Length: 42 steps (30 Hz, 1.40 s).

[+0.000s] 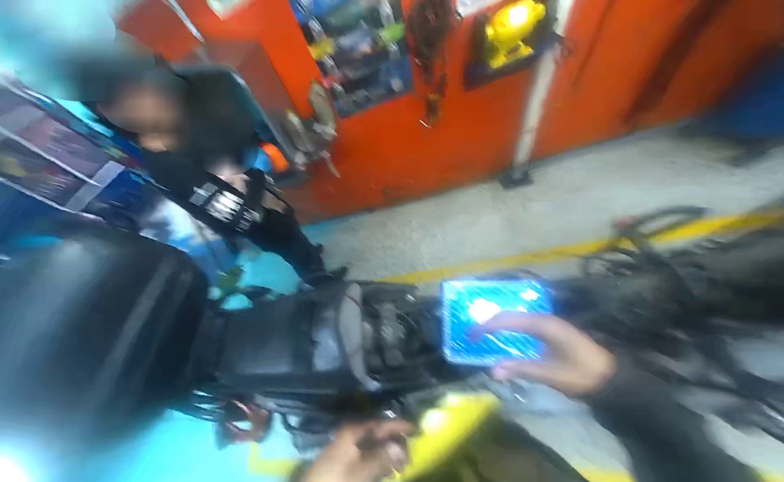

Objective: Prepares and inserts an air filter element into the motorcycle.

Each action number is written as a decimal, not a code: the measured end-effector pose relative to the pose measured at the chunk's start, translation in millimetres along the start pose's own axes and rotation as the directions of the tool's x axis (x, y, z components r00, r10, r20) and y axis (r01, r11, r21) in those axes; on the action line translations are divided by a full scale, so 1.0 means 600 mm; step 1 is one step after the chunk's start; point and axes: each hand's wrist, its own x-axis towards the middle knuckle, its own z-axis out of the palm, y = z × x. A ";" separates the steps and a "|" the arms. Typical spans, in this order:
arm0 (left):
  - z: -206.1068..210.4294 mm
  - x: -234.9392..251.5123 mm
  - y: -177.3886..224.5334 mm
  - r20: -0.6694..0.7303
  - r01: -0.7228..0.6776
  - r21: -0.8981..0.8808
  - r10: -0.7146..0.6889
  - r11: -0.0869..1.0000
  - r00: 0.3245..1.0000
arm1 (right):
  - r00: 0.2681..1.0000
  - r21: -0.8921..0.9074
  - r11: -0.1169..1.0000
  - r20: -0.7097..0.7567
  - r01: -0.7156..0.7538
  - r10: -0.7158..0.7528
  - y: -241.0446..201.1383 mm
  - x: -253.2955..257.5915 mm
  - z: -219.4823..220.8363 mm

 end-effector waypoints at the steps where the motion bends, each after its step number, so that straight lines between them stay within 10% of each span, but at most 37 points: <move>1: 0.004 0.005 -0.011 0.010 -0.005 -0.026 0.006 1.000 1.000 | 0.987 0.025 0.997 0.146 -0.076 0.071 0.018 -0.020 0.006; 4: -0.006 0.011 -0.025 0.047 -0.073 0.017 0.072 0.997 0.996 | 0.926 0.152 0.977 0.369 -0.149 0.084 0.055 -0.049 0.038; 12: -0.030 0.017 0.009 0.063 -0.251 -0.058 0.254 0.966 0.965 | 0.994 0.182 0.981 0.068 0.072 -0.086 0.030 0.003 0.075; 19: -0.014 0.023 0.023 0.067 -0.147 -0.021 0.148 0.989 0.987 | 0.994 0.105 0.989 0.005 0.105 -0.106 -0.018 0.029 0.106; 24: -0.014 0.023 0.029 -0.120 -0.137 0.040 0.141 0.990 0.983 | 0.984 -0.117 0.977 0.018 0.180 -0.179 -0.033 0.056 0.102; 27: -0.012 0.019 0.028 -0.398 -0.229 -0.200 0.134 0.953 0.907 | 0.950 -0.426 0.897 -0.216 0.116 -0.225 -0.043 0.046 0.075; 30: -0.015 0.013 0.036 -0.538 -0.363 -0.480 0.059 0.799 0.841 | 0.791 -0.155 0.966 -0.608 -0.207 0.072 -0.016 -0.012 0.075; 33: 0.016 0.032 0.044 -0.593 -0.433 -0.556 0.027 0.709 0.805 | 0.867 0.402 0.839 -0.177 -0.367 0.465 0.027 -0.073 0.121; 35: 0.043 0.054 0.053 -0.615 -0.454 -0.559 0.020 0.694 0.788 | 0.927 0.674 0.663 0.090 -0.326 0.364 0.042 -0.083 0.161; 42: 0.101 0.081 0.076 -0.692 -0.490 -0.541 -0.030 0.683 0.722 | 0.884 0.827 0.528 -0.084 -0.196 0.459 0.020 -0.052 0.176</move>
